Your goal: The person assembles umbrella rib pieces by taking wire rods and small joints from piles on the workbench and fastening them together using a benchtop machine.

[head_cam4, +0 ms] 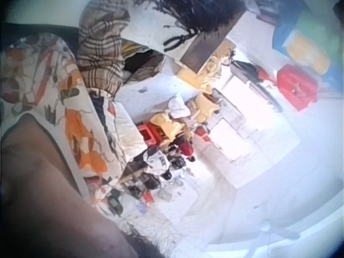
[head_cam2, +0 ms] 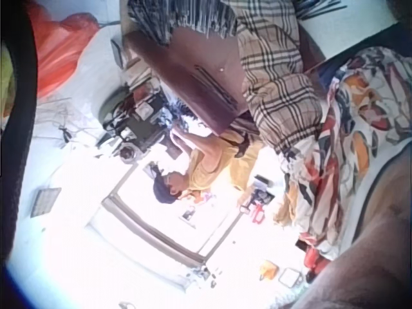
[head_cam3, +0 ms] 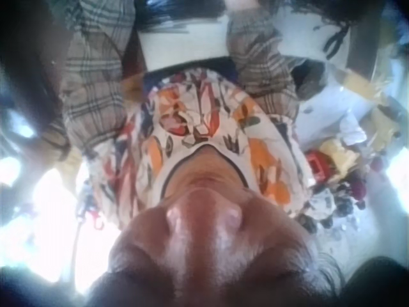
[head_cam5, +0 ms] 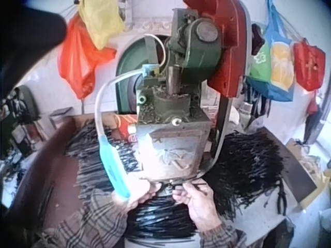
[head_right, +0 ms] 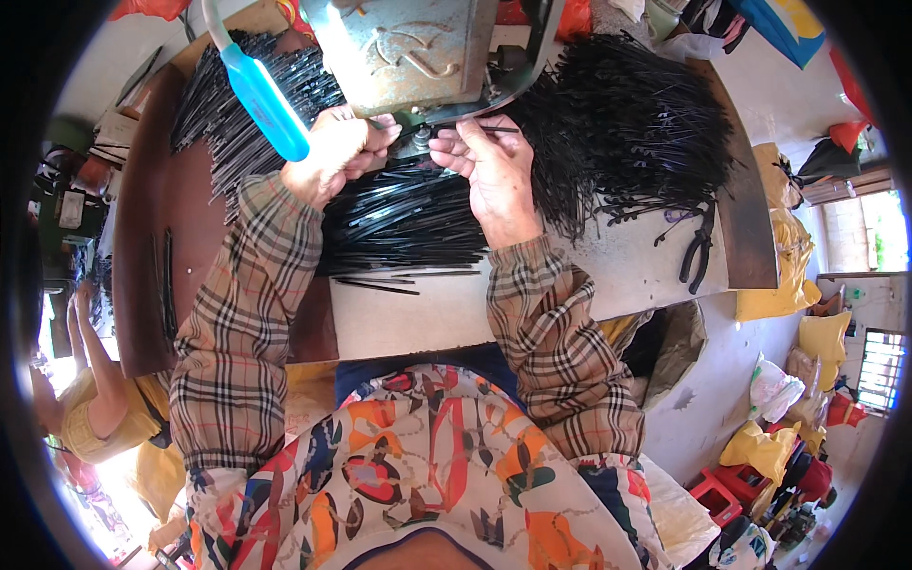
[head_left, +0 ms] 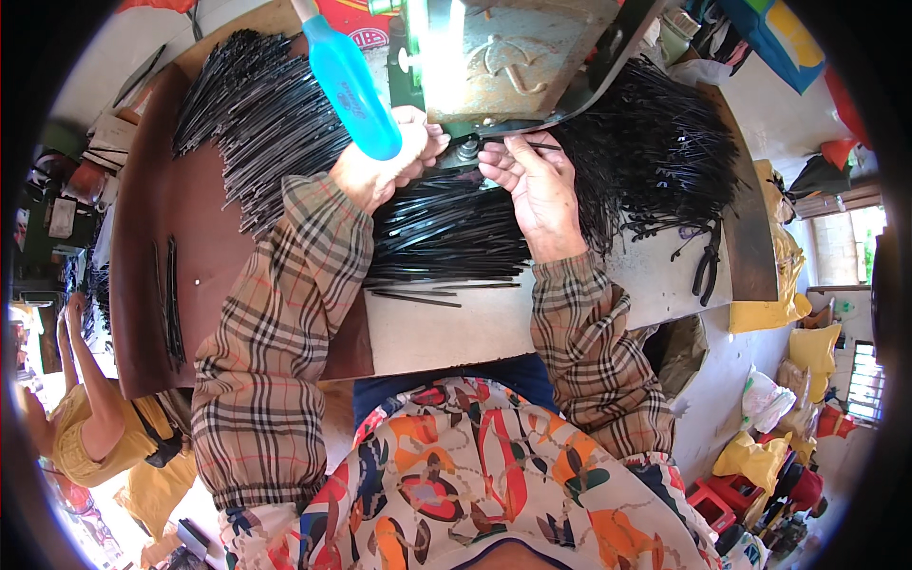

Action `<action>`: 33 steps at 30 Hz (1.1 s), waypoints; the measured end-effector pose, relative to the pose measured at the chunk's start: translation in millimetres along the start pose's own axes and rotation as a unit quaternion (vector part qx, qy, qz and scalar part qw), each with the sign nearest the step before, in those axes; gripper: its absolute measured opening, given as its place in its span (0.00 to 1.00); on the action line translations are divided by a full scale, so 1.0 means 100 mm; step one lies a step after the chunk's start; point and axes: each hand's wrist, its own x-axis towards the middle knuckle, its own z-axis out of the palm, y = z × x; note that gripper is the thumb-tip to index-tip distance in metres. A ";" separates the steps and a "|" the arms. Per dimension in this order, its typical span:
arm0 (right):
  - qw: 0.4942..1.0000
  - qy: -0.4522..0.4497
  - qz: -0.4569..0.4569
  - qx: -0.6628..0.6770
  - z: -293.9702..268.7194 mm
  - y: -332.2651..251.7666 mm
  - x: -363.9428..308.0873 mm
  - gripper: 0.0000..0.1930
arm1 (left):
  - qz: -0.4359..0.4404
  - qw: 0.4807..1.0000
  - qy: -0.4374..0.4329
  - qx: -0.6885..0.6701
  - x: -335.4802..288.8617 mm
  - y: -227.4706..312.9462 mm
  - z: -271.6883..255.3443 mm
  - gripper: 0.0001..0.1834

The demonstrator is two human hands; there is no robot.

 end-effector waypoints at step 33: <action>0.460 -0.047 -0.341 -0.818 -1.82 -1.36 -0.89 0.14 | 0.024 0.971 0.131 -0.199 -1.16 0.11 0.95 0.09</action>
